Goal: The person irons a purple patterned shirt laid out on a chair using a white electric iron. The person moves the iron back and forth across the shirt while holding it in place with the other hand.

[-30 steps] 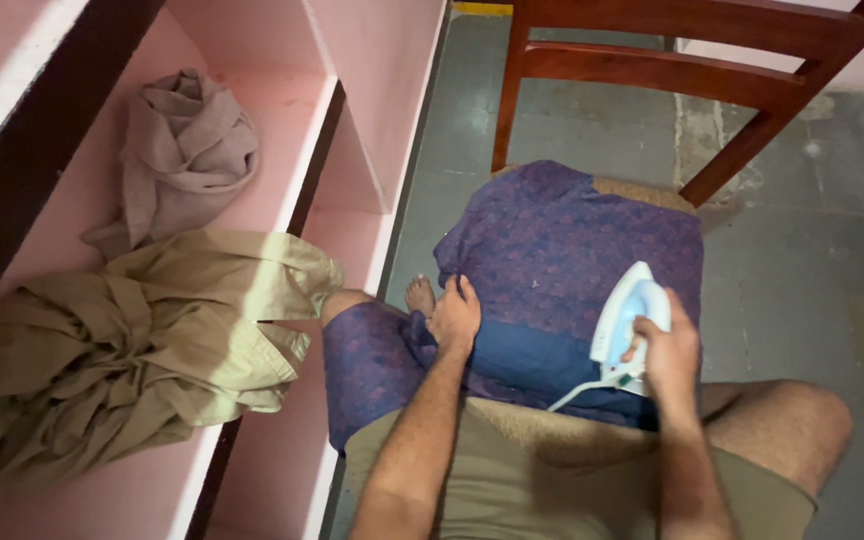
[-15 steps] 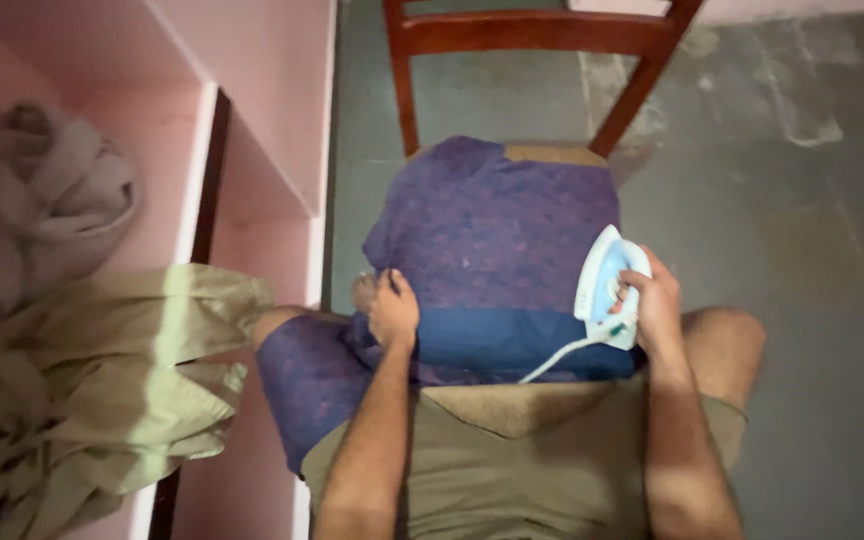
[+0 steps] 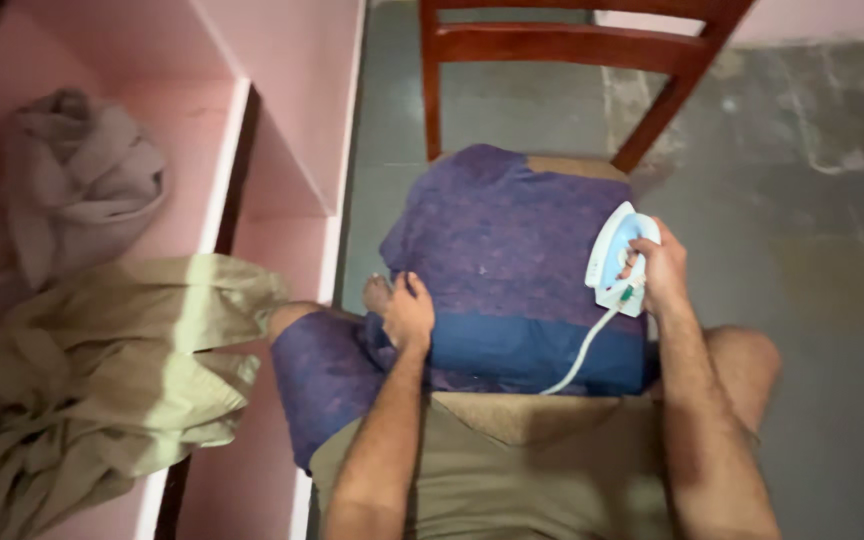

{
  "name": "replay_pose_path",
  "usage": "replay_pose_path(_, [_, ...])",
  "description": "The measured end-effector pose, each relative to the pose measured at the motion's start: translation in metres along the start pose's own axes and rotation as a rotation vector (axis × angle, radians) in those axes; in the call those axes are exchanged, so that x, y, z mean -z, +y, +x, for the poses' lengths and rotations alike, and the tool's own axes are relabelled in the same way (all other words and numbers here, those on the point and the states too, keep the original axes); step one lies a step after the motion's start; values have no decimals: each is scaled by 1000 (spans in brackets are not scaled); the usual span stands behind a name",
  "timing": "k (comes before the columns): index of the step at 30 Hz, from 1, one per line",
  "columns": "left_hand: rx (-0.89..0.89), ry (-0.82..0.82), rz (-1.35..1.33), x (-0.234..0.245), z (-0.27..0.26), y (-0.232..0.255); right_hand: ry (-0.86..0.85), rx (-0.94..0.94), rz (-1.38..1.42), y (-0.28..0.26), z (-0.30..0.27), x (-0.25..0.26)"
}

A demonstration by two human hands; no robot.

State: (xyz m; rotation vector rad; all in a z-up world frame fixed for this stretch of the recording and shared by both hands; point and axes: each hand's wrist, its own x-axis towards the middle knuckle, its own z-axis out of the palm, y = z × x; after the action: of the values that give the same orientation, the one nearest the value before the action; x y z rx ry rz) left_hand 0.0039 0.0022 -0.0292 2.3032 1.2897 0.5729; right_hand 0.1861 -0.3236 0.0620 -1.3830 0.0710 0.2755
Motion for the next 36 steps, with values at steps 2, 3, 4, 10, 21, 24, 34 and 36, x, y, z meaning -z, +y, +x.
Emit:
replay_pose_path(2, [208,-275,-45,10,-1,9,-22,-11,-34,-1,-4,-12])
replay_pose_path(3, [216,-288,-44,17,0,13,-32,-16,-51,-3,-6,-19])
replay_pose_path(4, [222,-305,-42,23,-2,17,-58,-15,-64,-4,-9,-27])
replay_pose_path(10, [187,-297,-96,28,-2,17,-181,-3,-147,-11,-18,-76])
replay_pose_path(21, [186,-302,-86,26,0,18,-436,-10,-382,-25,0,-131])
replay_pose_path(24, [185,-283,-95,24,-2,15,-521,-7,-405,-29,0,-149])
replay_pose_path(34, [349,-255,-385,-25,12,-28,-753,6,-554,-10,-14,-224])
replay_pose_path(36, [402,-230,-421,-40,17,-40,-796,-36,-601,-4,-29,-239])
